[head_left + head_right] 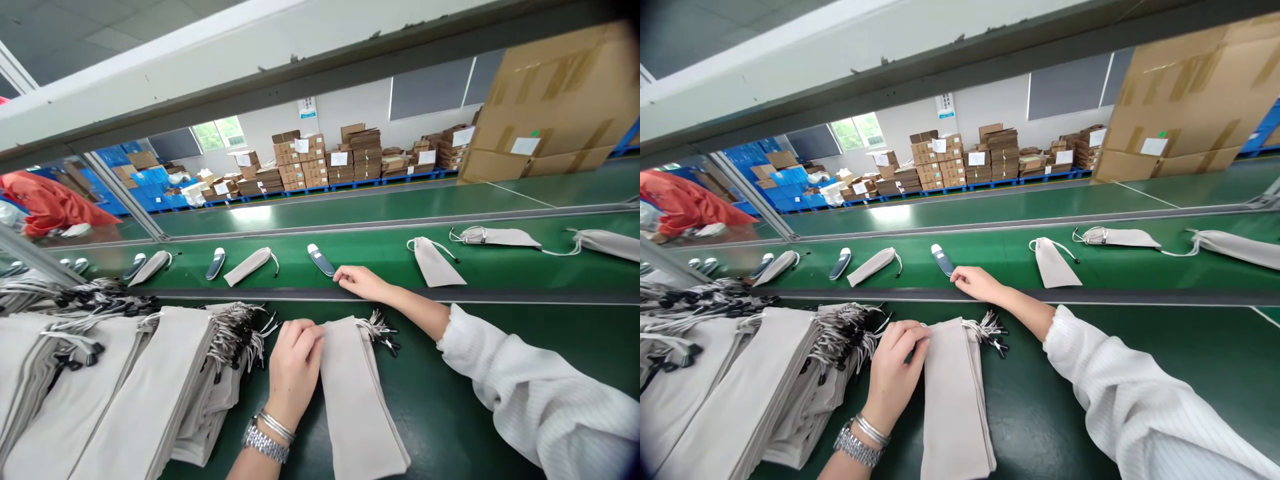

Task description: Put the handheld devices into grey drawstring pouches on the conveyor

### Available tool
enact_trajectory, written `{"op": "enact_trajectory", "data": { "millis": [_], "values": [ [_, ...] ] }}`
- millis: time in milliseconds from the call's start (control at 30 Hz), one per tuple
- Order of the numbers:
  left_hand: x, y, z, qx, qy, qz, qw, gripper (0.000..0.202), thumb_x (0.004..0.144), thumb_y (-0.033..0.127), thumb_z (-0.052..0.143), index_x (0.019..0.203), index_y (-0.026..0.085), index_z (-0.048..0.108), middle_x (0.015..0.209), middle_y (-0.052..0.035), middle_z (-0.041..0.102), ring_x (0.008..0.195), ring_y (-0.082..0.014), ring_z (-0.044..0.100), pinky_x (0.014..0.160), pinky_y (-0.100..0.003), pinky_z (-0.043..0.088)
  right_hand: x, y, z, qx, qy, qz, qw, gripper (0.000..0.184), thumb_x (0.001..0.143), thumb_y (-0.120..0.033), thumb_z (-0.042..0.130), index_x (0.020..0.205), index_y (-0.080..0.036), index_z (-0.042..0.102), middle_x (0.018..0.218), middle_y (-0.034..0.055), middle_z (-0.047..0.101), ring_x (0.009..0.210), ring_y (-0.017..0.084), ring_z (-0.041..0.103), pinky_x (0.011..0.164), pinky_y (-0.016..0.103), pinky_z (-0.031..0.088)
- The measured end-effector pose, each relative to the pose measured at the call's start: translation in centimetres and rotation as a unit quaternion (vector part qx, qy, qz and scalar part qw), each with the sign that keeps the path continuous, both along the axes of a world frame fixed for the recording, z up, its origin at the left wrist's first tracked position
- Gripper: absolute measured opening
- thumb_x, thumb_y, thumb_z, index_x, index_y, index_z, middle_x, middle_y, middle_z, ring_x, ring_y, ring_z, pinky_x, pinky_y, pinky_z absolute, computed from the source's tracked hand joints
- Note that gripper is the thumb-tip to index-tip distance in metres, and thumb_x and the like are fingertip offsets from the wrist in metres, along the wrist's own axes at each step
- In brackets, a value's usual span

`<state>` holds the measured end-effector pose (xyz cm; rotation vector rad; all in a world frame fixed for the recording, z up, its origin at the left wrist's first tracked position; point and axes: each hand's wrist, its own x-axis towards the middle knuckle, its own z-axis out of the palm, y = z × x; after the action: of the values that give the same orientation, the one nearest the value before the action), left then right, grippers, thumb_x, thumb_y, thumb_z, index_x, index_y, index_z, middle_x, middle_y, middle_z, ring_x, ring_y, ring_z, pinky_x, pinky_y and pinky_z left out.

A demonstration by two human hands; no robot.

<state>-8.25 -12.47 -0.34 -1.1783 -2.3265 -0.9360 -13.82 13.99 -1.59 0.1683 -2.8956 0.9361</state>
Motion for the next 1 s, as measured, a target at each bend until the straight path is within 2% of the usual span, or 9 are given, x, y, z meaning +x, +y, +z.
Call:
{"op": "enact_trajectory", "data": {
  "millis": [133,200,300,433,533,633,800,900,1000],
  "values": [
    [-0.2,0.0,0.1,-0.014,0.033,-0.001,0.999,0.014,0.094,0.012,0.051,0.085,0.019,0.058,0.089,-0.0043,0.06,0.087,-0.0209,0.054,0.076,-0.034,0.045,-4.2,-0.1,0.8,0.016,0.008,-0.107,0.994,0.026,0.092,-0.027,0.049,0.115,-0.017,0.056,0.114,0.0103,0.063,0.098,0.022,0.06,0.079,0.03,0.043],
    [-0.1,0.0,0.2,-0.026,0.038,-0.007,0.999,0.018,0.095,0.011,0.048,0.08,0.019,0.055,0.087,-0.0043,0.06,0.087,-0.0211,0.054,0.076,-0.035,0.044,-6.2,-0.5,1.1,0.022,-0.007,-0.144,0.989,0.036,0.088,-0.034,0.057,0.119,-0.016,0.052,0.122,0.0152,0.059,0.105,0.028,0.059,0.08,0.033,0.043],
    [0.2,-0.1,0.5,-0.04,0.019,-0.034,0.998,0.02,0.096,0.009,0.043,0.081,0.019,0.05,0.088,-0.0039,0.062,0.091,-0.0216,0.054,0.081,-0.037,0.042,-8.1,-1.1,1.2,0.01,-0.041,-0.16,0.986,0.048,0.08,-0.035,0.068,0.119,-0.014,0.049,0.122,0.0197,0.058,0.108,0.032,0.059,0.082,0.037,0.044],
    [0.7,-0.3,1.0,0.01,-0.046,-0.069,0.997,0.018,0.096,0.009,0.04,0.082,0.02,0.045,0.085,-0.0028,0.059,0.084,-0.019,0.053,0.076,-0.034,0.041,-8.1,-1.4,1.3,-0.063,-0.064,-0.138,0.986,0.048,0.071,-0.029,0.073,0.112,-0.014,0.051,0.108,0.0147,0.065,0.098,0.029,0.063,0.078,0.034,0.046],
    [1.2,-0.3,1.5,0.078,-0.109,-0.085,0.987,0.013,0.095,0.013,0.044,0.085,0.02,0.049,0.081,-0.0017,0.056,0.075,-0.0167,0.052,0.069,-0.03,0.041,-6.0,-1.7,2.0,-0.152,-0.047,-0.118,0.98,0.038,0.081,-0.033,0.064,0.112,-0.017,0.049,0.099,0.0084,0.066,0.085,0.021,0.064,0.068,0.029,0.047],
    [1.6,0.0,2.0,0.112,-0.172,-0.082,0.975,0.008,0.092,0.015,0.051,0.09,0.02,0.056,0.081,-0.0009,0.056,0.072,-0.0152,0.051,0.067,-0.027,0.041,-2.1,-2.5,3.7,-0.246,-0.013,-0.102,0.964,0.039,0.089,-0.045,0.052,0.118,-0.022,0.04,0.091,0.0024,0.063,0.065,0.014,0.059,0.05,0.025,0.044],
    [1.9,0.2,2.7,0.127,-0.236,-0.09,0.959,0.011,0.09,0.016,0.057,0.079,0.019,0.058,0.076,0.0002,0.054,0.07,-0.0143,0.049,0.065,-0.026,0.039,5.0,-4.4,6.3,-0.473,0.058,-0.003,0.879,0.058,0.078,-0.05,0.072,0.114,-0.028,0.033,0.082,-0.0056,0.055,0.042,0.006,0.044,0.035,0.021,0.036],
    [2.1,0.1,3.0,0.15,-0.26,-0.103,0.948,0.012,0.09,0.019,0.061,0.078,0.019,0.059,0.079,-0.001,0.053,0.072,-0.015,0.049,0.066,-0.026,0.038,7.2,-5.1,6.5,-0.471,0.038,0.074,0.878,0.055,0.082,-0.054,0.069,0.117,-0.028,0.036,0.079,-0.0065,0.054,0.037,0.004,0.038,0.035,0.02,0.032],
    [2.3,-0.1,3.4,0.198,-0.268,-0.092,0.939,0.011,0.089,0.021,0.064,0.078,0.02,0.06,0.089,-0.0029,0.053,0.082,-0.0162,0.051,0.069,-0.025,0.04,8.1,-5.4,6.7,-0.414,-0.021,0.133,0.9,0.045,0.092,-0.064,0.048,0.101,-0.02,0.054,0.062,-0.0063,0.049,0.038,0.005,0.034,0.037,0.021,0.026]
  ]
}}
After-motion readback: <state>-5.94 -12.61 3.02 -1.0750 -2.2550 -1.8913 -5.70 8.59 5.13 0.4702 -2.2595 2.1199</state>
